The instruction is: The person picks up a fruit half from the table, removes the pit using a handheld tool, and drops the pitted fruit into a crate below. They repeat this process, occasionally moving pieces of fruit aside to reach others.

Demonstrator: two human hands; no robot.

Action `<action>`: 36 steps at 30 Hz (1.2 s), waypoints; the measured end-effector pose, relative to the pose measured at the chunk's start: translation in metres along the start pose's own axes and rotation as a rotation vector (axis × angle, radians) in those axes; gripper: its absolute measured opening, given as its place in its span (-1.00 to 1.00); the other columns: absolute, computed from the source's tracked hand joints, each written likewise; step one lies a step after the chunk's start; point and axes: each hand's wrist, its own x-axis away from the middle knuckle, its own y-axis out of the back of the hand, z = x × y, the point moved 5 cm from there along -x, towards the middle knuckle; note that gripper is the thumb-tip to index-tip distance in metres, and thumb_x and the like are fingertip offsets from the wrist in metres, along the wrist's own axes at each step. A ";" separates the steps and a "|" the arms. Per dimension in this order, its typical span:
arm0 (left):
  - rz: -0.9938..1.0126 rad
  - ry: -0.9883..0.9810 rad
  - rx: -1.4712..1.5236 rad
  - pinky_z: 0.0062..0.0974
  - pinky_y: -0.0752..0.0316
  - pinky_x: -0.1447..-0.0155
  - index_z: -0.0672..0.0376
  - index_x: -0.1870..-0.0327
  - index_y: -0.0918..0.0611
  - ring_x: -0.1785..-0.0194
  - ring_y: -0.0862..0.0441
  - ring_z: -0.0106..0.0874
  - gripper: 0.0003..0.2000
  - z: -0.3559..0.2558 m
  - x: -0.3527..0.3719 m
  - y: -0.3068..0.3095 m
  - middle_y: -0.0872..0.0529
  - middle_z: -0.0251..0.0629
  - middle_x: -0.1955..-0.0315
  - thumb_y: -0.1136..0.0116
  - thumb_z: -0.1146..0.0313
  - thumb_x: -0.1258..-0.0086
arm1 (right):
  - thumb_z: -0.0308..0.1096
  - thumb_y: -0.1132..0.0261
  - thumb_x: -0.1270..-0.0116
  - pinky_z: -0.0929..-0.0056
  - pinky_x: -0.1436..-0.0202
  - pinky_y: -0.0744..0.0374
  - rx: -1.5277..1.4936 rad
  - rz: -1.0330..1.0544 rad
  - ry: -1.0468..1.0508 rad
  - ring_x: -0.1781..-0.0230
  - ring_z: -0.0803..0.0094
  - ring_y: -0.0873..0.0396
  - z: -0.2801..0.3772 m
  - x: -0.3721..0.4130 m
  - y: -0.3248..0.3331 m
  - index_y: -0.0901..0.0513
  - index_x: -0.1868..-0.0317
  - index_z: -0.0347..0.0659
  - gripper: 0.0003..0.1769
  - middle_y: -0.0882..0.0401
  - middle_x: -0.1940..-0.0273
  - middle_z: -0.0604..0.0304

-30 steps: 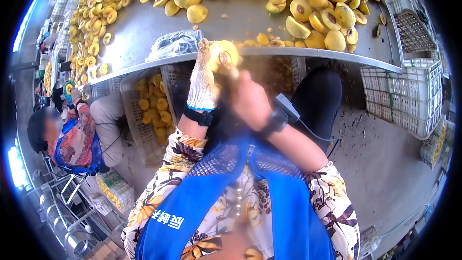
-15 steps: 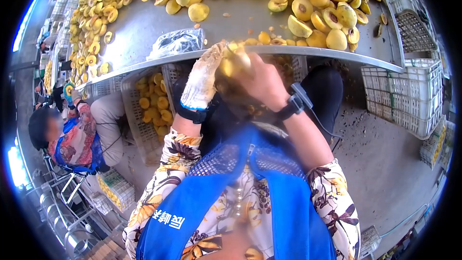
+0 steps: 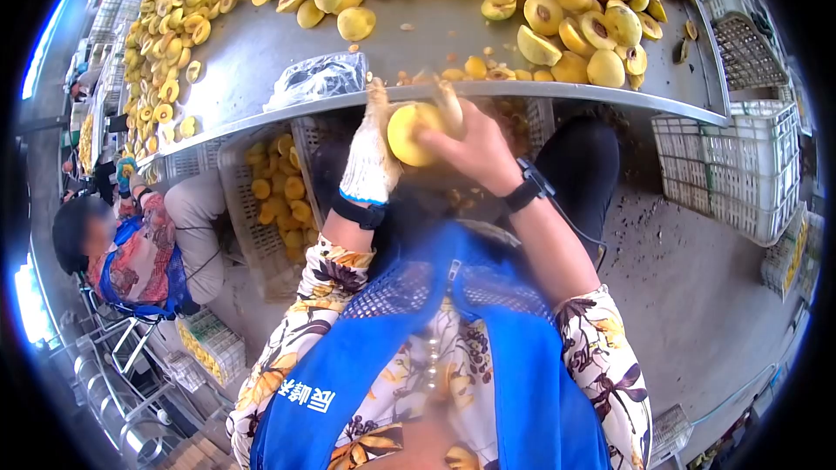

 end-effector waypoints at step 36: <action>0.107 -0.268 0.022 -0.60 -0.47 0.27 0.22 0.18 -0.57 0.35 -0.56 -0.50 -0.73 0.002 -0.008 0.017 -0.62 -0.29 0.38 -0.05 0.16 -0.43 | -0.42 -0.10 -0.23 0.57 0.62 -0.37 -0.189 0.220 -0.301 0.68 0.60 -0.39 0.033 0.047 -0.039 -0.39 0.21 -0.30 -0.84 -0.43 0.57 0.29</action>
